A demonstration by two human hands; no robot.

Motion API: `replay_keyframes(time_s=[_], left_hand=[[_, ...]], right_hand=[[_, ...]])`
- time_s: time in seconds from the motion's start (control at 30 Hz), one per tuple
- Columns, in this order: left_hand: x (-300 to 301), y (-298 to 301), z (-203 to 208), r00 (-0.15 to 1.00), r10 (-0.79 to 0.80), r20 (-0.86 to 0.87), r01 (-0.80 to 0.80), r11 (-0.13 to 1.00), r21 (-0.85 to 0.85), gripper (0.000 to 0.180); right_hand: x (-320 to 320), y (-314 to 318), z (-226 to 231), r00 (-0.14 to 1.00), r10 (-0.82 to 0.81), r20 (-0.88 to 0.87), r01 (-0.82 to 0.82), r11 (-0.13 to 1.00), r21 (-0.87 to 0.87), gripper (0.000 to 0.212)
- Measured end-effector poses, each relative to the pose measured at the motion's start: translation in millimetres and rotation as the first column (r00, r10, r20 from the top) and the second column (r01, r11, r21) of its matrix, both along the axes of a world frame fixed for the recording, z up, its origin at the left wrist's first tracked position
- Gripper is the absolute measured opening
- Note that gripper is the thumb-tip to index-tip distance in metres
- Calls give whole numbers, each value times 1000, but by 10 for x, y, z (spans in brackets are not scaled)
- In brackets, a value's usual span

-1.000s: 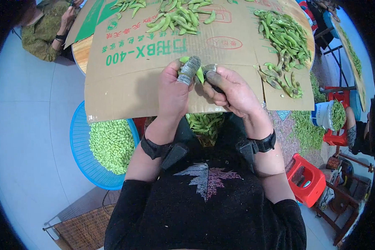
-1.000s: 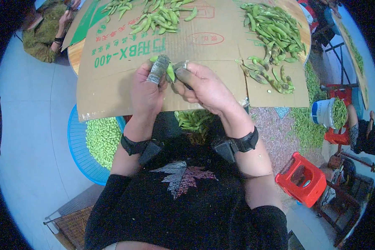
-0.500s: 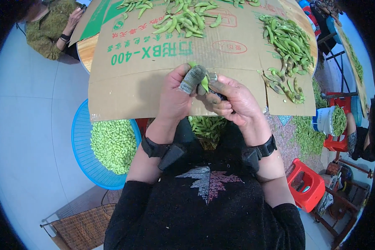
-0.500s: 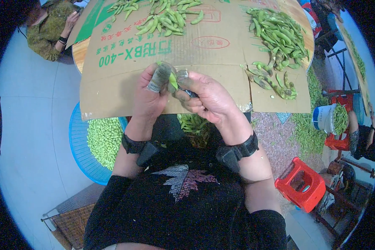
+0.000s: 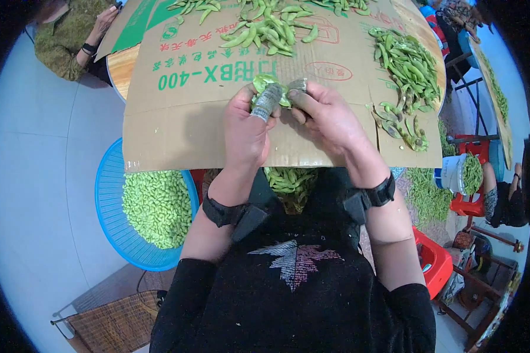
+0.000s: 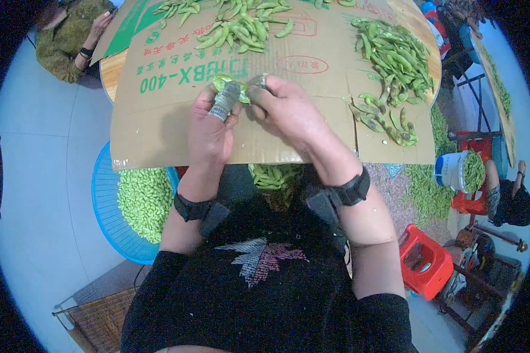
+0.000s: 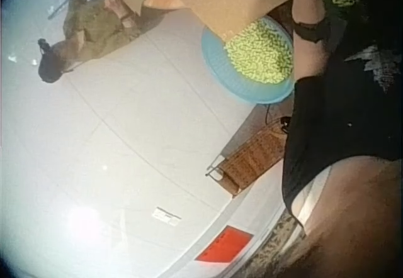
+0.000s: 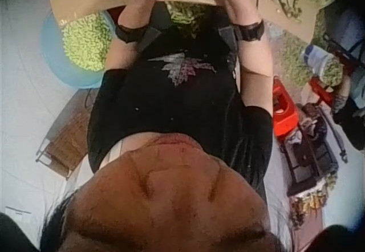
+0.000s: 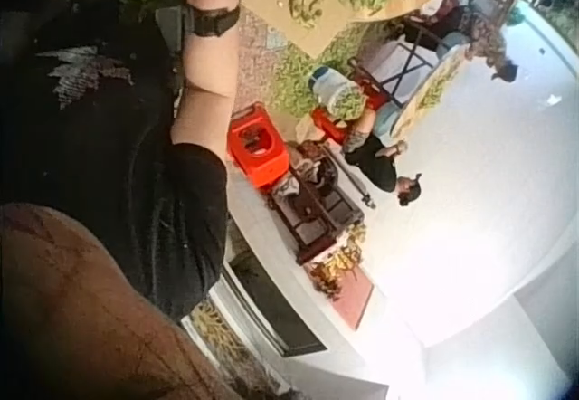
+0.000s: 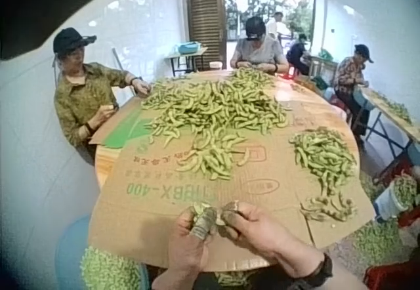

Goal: Peeling soybeans from their pods by hand and placing them into a blue basket.

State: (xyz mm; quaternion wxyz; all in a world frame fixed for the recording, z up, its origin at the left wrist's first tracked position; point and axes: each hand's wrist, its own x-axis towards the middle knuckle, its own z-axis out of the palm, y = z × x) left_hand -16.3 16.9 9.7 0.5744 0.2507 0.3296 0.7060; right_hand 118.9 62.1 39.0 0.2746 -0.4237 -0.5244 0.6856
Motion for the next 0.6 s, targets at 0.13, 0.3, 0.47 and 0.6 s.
replay_keyframes(time_s=[0.13, 0.3, 0.47, 0.6], left_hand=[[-51, -17, 24, 1000, 8, -6, -8, 1000, -28, 24], [7, -12, -68, 986, -95, -137, 95, 995, -6, 25], [-4, -18, -234, 761, -57, -646, 38, 998, -42, 24], [57, -73, -30, 633, -61, -772, 31, 998, -54, 18]], right_hand=[[-47, 768, 42, 798, -233, 555, -203, 764, 612, 29], [-189, 1216, -261, 616, -539, 574, -328, 487, 809, 31], [-3, 914, -43, 638, -354, 684, -492, 495, 716, 32], [188, 438, 132, 919, -128, 372, -99, 840, 533, 29]])
